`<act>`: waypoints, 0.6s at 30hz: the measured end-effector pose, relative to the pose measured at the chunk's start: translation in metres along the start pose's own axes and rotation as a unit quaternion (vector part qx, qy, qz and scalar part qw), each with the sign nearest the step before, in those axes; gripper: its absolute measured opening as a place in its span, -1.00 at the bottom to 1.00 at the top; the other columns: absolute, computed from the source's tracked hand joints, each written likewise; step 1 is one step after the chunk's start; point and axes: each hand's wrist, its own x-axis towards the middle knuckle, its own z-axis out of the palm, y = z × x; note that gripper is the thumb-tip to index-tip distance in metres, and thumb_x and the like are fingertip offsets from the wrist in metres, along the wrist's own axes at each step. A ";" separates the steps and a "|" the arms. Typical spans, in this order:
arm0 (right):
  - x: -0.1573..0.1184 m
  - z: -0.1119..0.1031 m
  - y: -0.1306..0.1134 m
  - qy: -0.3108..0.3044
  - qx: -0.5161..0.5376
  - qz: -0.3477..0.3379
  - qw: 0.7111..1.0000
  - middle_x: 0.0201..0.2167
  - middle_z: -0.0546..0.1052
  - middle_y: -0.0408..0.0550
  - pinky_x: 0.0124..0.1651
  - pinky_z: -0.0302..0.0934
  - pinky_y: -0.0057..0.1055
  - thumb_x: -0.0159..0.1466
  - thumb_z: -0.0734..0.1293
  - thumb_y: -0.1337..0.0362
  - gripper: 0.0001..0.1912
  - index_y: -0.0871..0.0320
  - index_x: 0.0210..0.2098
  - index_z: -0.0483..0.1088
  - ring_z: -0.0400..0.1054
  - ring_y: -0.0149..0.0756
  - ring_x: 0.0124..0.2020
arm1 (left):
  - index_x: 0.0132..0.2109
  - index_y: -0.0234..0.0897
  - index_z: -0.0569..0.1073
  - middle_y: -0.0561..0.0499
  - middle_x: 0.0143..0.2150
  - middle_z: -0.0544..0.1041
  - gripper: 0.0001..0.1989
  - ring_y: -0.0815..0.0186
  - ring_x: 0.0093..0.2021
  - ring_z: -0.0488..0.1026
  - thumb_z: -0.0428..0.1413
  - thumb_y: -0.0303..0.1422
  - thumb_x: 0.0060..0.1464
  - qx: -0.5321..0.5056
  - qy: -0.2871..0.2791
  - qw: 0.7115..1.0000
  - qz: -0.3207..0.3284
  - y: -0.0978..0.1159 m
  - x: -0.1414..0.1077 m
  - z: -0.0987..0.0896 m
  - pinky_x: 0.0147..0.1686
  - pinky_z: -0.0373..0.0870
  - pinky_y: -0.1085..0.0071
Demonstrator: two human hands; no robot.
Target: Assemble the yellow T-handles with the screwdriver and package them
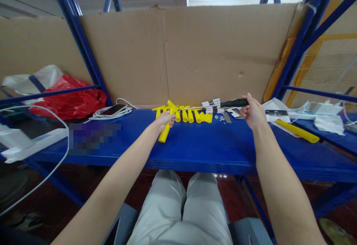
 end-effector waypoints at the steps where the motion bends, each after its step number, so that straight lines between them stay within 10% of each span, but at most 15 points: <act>1: 0.000 0.000 0.000 0.003 0.002 0.004 1.000 -0.79 0.11 -0.31 -0.76 -0.14 -0.57 0.14 0.42 -0.04 -0.63 0.16 -0.35 0.40 -0.02 -0.50 -0.77 | -0.41 -0.23 0.18 0.27 -0.69 0.18 -0.76 0.56 -0.76 0.08 0.02 -0.66 -0.06 -0.002 0.001 1.000 -0.001 0.000 0.000 0.000 -0.66 0.05 0.57; 9: -0.003 0.003 -0.005 -0.002 0.016 0.013 1.000 -0.67 0.36 -0.17 -0.63 0.14 -0.56 0.21 0.41 0.18 -0.74 0.14 -0.47 0.28 0.20 -0.47 -0.69 | -0.41 -0.23 0.21 0.26 -0.70 0.16 -0.77 0.53 -0.76 0.12 0.00 -0.66 -0.07 0.003 0.002 1.000 0.008 -0.001 0.002 -0.001 -0.66 0.07 0.55; 18: -0.001 0.004 -0.003 0.053 0.026 -0.006 0.998 -0.78 0.24 -0.26 -0.74 -0.03 -0.58 0.02 0.52 0.18 -0.59 0.13 -0.59 0.18 0.09 -0.49 -0.76 | -0.39 -0.22 0.18 0.27 -0.70 0.18 -0.77 0.53 -0.77 0.12 -0.01 -0.66 -0.03 0.004 0.005 1.000 0.006 -0.001 0.000 0.000 -0.67 0.06 0.55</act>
